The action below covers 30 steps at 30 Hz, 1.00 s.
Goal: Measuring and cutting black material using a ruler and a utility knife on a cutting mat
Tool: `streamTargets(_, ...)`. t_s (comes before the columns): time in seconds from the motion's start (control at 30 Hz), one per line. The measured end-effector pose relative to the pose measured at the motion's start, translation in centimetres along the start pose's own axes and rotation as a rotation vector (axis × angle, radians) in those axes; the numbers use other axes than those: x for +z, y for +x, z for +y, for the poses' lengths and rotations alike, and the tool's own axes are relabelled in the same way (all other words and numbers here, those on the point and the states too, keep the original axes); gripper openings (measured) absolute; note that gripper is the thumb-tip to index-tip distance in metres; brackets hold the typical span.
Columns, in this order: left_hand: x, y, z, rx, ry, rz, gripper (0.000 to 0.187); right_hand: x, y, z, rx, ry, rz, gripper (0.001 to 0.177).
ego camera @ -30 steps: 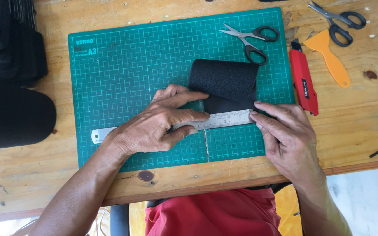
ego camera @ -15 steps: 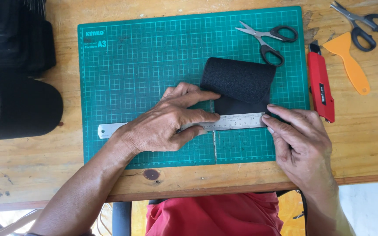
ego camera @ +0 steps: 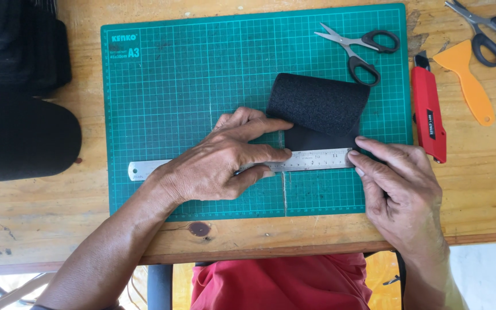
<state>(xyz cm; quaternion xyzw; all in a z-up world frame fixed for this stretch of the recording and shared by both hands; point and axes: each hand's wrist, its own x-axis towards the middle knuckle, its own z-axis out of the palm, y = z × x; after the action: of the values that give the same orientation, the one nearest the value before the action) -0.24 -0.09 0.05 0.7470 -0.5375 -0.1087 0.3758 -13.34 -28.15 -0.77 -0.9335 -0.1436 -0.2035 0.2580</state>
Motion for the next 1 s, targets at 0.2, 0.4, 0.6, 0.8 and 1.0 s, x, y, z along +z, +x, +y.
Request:
streamTargets(0.2, 0.12, -0.01, 0.05, 0.001, 0.02, -0.003, 0.026, 0.1, -0.04, 0.12, -0.023, -0.011, 0.011, 0.022)
streamTargets(0.4, 0.17, -0.05, 0.03, -0.012, 0.008, -0.012, 0.024, 0.04, 0.07, 0.15, -0.041, -0.02, 0.017, 0.021)
streamTargets(0.6, 0.28, -0.07, -0.11, -0.002, 0.012, 0.0, 0.028, 0.14, 0.09, 0.31, -0.028, 0.009, 0.037, 0.02)
streamTargets(0.8, 0.3, 0.03, 0.04, -0.001, 0.012, 0.008, 0.027, 0.19, 0.01, 0.42, -0.042, 0.001, 0.043, 0.019)
streamTargets(1.0, 0.38, -0.08, -0.15, 0.002, 0.014, 0.005, 0.028, 0.25, -0.01, 0.52, -0.047, -0.001, 0.041, 0.018)
